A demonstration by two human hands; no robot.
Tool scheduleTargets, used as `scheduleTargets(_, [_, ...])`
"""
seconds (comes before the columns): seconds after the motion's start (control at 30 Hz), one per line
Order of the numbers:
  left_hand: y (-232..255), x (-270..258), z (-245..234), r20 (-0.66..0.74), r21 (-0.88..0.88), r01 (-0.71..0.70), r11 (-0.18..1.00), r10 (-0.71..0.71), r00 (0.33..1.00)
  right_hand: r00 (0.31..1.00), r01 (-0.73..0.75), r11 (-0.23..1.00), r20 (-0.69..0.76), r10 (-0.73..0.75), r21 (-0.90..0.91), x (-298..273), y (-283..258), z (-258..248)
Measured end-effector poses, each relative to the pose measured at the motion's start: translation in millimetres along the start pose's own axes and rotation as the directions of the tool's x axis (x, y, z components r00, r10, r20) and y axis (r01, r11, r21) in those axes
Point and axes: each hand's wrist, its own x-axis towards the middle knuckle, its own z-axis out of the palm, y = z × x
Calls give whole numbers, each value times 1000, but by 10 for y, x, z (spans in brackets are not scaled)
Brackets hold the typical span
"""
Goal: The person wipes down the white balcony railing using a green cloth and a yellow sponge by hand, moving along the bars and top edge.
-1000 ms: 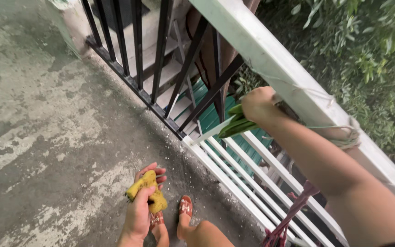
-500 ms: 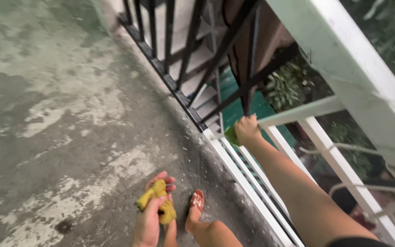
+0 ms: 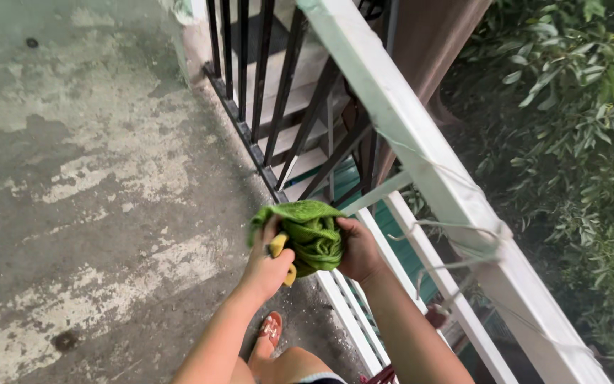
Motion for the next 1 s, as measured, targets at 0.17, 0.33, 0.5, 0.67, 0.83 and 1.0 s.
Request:
scheduleTargets(0.17, [387, 74, 177, 241, -239, 214, 947, -156, 958, 907, 224, 849, -217, -361, -479, -220, -243, 143])
scheduleTargets(0.33, [1162, 91, 332, 448, -656, 364, 661, -47, 893, 880, 407, 718, 31, -474, -565, -693, -267, 276])
scheduleTargets(0.5, [1898, 111, 485, 629, -668, 383, 638, 208, 749, 799, 479, 669, -33, -600, -568, -1100, -669, 523])
scheduleTargets(0.67, [2189, 484, 125, 562, -511, 120, 851, 225, 796, 402, 539, 70, 183, -897, -839, -1474, -1484, 951])
scheduleTargets(0.83, [2005, 1178, -521, 415, -546, 108, 831, 156, 896, 593, -547, -238, -171, -787, -803, -447, -1813, 1533])
scheduleTargets(1.0, [1984, 1752, -909, 387, -504, 97, 858, 124, 914, 571, -518, -122, -236, -786, -847, 595, -1972, 2272])
